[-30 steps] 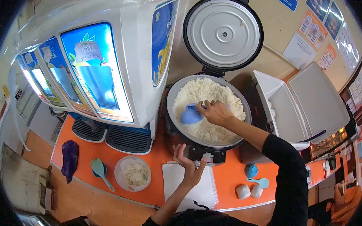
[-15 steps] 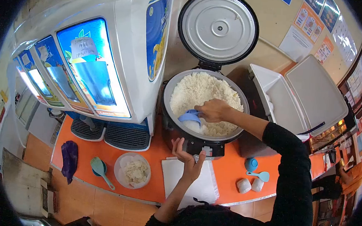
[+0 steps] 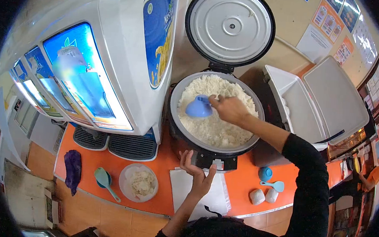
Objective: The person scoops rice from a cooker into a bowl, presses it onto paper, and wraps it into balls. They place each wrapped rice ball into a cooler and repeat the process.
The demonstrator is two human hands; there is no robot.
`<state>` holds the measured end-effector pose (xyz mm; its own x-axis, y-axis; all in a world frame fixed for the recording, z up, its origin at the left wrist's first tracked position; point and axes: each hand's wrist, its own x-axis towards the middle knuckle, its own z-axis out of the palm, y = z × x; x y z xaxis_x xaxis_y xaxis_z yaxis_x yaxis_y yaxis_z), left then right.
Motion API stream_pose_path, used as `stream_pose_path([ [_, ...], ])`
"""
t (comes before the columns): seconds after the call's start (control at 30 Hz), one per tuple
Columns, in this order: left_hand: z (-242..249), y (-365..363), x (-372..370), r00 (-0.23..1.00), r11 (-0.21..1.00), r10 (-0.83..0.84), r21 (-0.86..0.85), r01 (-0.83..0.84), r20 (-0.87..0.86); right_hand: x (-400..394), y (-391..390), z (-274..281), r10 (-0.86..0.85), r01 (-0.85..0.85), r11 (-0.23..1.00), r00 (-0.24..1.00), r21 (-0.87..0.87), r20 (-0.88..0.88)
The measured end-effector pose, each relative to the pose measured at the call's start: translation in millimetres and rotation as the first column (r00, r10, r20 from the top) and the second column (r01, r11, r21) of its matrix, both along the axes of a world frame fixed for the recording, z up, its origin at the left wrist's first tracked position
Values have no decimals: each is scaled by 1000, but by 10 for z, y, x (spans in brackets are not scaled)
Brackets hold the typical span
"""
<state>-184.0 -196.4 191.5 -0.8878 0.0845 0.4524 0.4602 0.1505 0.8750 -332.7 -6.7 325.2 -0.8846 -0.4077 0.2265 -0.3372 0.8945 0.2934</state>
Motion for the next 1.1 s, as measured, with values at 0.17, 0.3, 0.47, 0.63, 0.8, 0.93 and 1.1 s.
stream_pose_path([
  [0.17,-52,14,-4,1000,999,10,44,-10,-13,-302,-330,20,-72,82,997,938,-15,340],
  [0.3,-54,27,-33,999,997,3,82,1,-41,-424,-272,78,18,-19,1000,910,-1,414],
  [0.47,-12,28,-22,999,997,-9,81,12,-35,63,-140,79,0,74,993,775,-91,631],
  [0.63,7,-10,-1,1000,997,-14,73,13,20,710,-82,406,-92,233,957,805,-170,586],
  [0.8,36,1,1,1000,998,-10,68,9,21,841,30,329,-78,264,930,824,-258,562],
  [0.93,21,-18,1,1000,998,20,58,-20,14,723,409,321,66,265,875,763,-404,643],
  [1.1,-280,-234,122,997,997,-27,-68,23,-66,1025,584,800,105,620,574,592,-535,799],
])
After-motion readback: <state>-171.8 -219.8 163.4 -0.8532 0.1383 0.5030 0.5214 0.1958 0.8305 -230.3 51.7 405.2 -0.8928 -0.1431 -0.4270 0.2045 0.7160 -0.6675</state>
